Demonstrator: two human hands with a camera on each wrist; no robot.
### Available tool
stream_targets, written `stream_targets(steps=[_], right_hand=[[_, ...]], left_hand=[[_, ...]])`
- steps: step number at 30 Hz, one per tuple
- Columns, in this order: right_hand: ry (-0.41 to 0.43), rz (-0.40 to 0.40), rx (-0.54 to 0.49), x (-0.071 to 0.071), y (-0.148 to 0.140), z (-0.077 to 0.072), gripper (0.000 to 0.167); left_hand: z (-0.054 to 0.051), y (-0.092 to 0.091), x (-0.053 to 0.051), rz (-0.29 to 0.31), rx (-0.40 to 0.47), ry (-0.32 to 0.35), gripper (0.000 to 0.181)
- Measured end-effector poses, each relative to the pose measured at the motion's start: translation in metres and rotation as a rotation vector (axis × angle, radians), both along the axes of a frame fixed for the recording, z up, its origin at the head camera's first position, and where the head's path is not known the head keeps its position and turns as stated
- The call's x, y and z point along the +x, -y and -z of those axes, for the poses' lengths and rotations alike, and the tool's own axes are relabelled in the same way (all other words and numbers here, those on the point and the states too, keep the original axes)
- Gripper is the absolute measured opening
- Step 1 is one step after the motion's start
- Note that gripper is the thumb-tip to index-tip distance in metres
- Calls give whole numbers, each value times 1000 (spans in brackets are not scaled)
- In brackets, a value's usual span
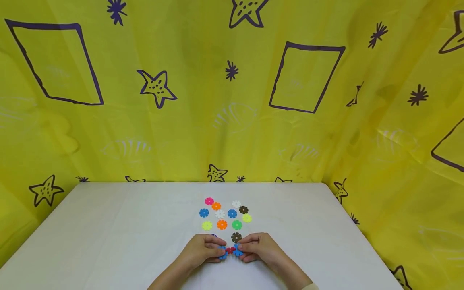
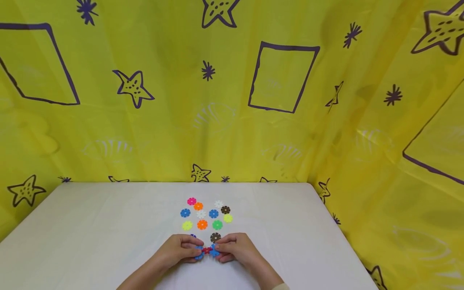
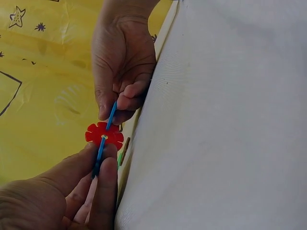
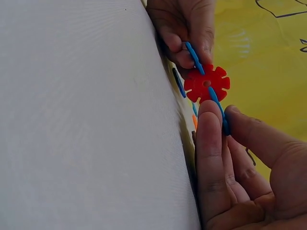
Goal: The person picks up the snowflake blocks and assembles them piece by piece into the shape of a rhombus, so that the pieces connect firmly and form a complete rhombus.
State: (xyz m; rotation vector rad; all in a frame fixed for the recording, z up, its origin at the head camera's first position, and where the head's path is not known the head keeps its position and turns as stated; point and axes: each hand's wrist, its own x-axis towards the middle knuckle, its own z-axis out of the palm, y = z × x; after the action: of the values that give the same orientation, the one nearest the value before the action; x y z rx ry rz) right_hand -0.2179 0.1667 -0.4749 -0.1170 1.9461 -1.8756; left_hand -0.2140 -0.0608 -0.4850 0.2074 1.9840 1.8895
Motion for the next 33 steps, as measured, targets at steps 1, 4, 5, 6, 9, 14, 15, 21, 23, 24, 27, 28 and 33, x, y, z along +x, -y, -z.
stream_targets(steps=[1,4,5,6,9,14,15,21,23,24,27,28,33], right_hand=[[3,-3,-2,0,0,-1,27],[10,-12,-9,-1,-2,-2,27],[12,-17,-10,-1,-2,-2,27],[14,-21,-12,-1,-2,-2,27],[20,-31,-13,-2,-3,-3,27],[36,-39,-14,-3,-5,-4,25],[39,-40,-14,-3,-6,-4,25],[51,-47,-15,-3,-7,-5,22],[53,-49,-14,-4,-7,-5,23],[54,-49,-13,-4,-7,-5,23],[49,-45,-15,-4,-8,-4,24],[48,-43,-16,-4,-8,-4,24],[15,-13,-1,-5,-11,-4,27]], left_hand=[[0,0,0,-3,1,0,26],[-1,1,-1,-16,0,4,27],[-1,1,-1,-19,-1,6,27],[-2,1,-1,-21,-1,7,27],[-2,2,-2,-23,3,11,27],[-2,3,-2,-17,13,18,27],[-2,3,-2,-16,15,20,27],[-1,4,-2,-15,14,39,27],[-1,5,-2,-13,9,44,27],[-1,5,-2,-12,6,46,27],[0,6,-3,-10,2,49,27],[0,7,-3,-8,3,49,27],[0,9,-3,-5,10,52,26]])
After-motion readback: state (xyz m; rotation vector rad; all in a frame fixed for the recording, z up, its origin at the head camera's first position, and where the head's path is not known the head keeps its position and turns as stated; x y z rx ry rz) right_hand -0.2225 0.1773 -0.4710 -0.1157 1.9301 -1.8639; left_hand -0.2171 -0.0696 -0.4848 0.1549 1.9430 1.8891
